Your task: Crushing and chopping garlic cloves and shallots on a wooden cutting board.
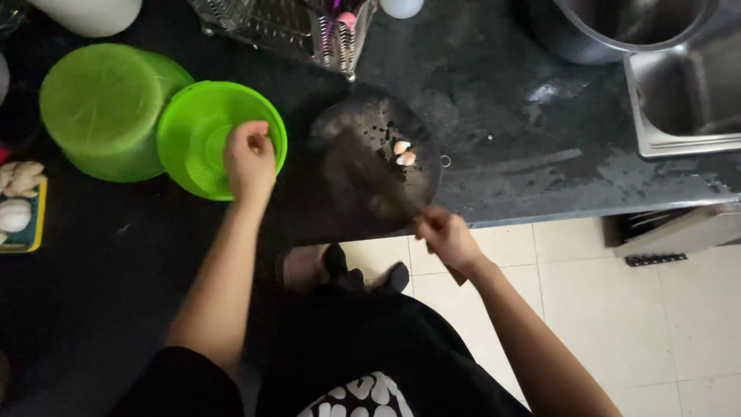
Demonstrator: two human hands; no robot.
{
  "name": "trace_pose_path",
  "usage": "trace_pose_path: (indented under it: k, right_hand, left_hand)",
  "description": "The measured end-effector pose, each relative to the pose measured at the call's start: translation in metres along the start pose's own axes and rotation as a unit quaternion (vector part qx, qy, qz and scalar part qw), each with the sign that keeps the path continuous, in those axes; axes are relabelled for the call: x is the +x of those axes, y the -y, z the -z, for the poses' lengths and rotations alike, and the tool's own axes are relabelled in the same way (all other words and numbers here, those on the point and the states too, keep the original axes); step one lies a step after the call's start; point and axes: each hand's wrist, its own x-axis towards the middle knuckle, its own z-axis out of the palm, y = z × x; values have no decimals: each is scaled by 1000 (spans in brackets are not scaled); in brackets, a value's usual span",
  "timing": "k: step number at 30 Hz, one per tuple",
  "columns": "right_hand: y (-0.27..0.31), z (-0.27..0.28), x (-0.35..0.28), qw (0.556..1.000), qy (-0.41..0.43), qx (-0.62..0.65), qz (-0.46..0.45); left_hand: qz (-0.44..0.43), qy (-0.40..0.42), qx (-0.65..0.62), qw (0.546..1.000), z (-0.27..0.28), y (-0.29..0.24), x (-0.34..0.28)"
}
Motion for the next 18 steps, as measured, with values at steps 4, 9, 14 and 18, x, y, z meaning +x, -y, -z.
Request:
trace_pose_path:
  k: [4,9,14,18]
  right_hand:
    - [33,0,4,995,-64,-76,13]
    - [48,-9,-1,986,-85,-140,4]
    - [61,-25,-10,982,-73,-172,11]
    - [57,-30,-11,983,-57,-175,-5]
  left_hand:
    - [100,181,42,977,14,49,24]
    - [112,340,226,906,4,61,25]
    - [78,342,281,894,-10,66,27]
    - [48,390,310,866,-8,38,39]
